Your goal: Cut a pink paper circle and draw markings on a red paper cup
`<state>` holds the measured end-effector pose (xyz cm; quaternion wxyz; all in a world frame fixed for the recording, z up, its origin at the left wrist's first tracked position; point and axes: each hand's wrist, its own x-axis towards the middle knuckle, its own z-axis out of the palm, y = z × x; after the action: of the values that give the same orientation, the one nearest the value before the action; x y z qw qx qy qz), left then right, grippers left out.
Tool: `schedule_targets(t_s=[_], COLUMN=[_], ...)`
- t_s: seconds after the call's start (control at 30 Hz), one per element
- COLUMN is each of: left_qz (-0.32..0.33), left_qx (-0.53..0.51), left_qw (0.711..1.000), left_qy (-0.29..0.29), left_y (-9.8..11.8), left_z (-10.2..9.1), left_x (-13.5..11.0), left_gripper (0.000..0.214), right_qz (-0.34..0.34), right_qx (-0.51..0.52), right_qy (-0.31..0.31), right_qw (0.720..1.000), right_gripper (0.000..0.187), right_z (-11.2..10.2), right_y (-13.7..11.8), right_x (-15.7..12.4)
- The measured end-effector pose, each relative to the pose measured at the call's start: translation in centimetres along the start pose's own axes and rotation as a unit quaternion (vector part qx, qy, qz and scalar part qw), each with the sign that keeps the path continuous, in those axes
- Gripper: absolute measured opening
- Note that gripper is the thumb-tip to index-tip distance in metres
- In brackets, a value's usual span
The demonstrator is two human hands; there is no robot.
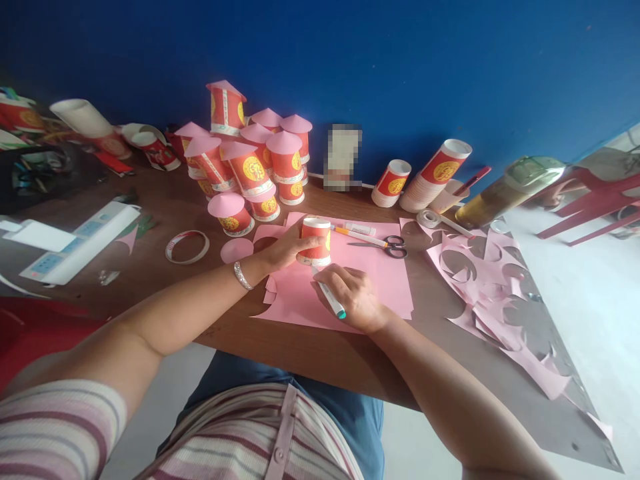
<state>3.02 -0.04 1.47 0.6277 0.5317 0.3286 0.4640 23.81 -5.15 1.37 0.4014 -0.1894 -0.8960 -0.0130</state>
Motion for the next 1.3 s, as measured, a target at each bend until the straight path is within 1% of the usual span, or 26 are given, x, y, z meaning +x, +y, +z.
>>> schedule_targets(t_s=[0.2,0.43,0.7,1.07,1.3], left_qz=[-0.005,-0.003,0.001,-0.010,-0.009], left_qx=[-0.003,-0.007,-0.001,-0.012,-0.010], left_qw=[1.000,1.000,1.000,1.000,1.000], left_qy=[-0.001,-0.016,-0.009,-0.011,-0.002], left_y=[-0.18,0.01,0.12,-0.14,-0.33], left_z=[-0.07,-0.06,0.08,-0.21,-0.24], left_x=[0.09,0.03,-0.04,0.09,0.09], left_gripper=[0.049,0.049,0.049,0.049,0.051], right_qz=[0.006,0.003,0.008,0.017,0.023], right_qx=[0.001,0.001,0.007,-0.001,-0.005], right_qy=[-0.007,-0.004,-0.018,-0.010,0.002], right_qw=[1.000,1.000,1.000,1.000,1.000], right_gripper=[0.011,0.013,0.013,0.012,0.017], right_z=[0.00,0.06,0.10,-0.01,-0.23], right_y=[0.02,0.06,0.24,0.12,0.12], right_x=[-0.09,-0.10,-0.42,-0.20,0.04])
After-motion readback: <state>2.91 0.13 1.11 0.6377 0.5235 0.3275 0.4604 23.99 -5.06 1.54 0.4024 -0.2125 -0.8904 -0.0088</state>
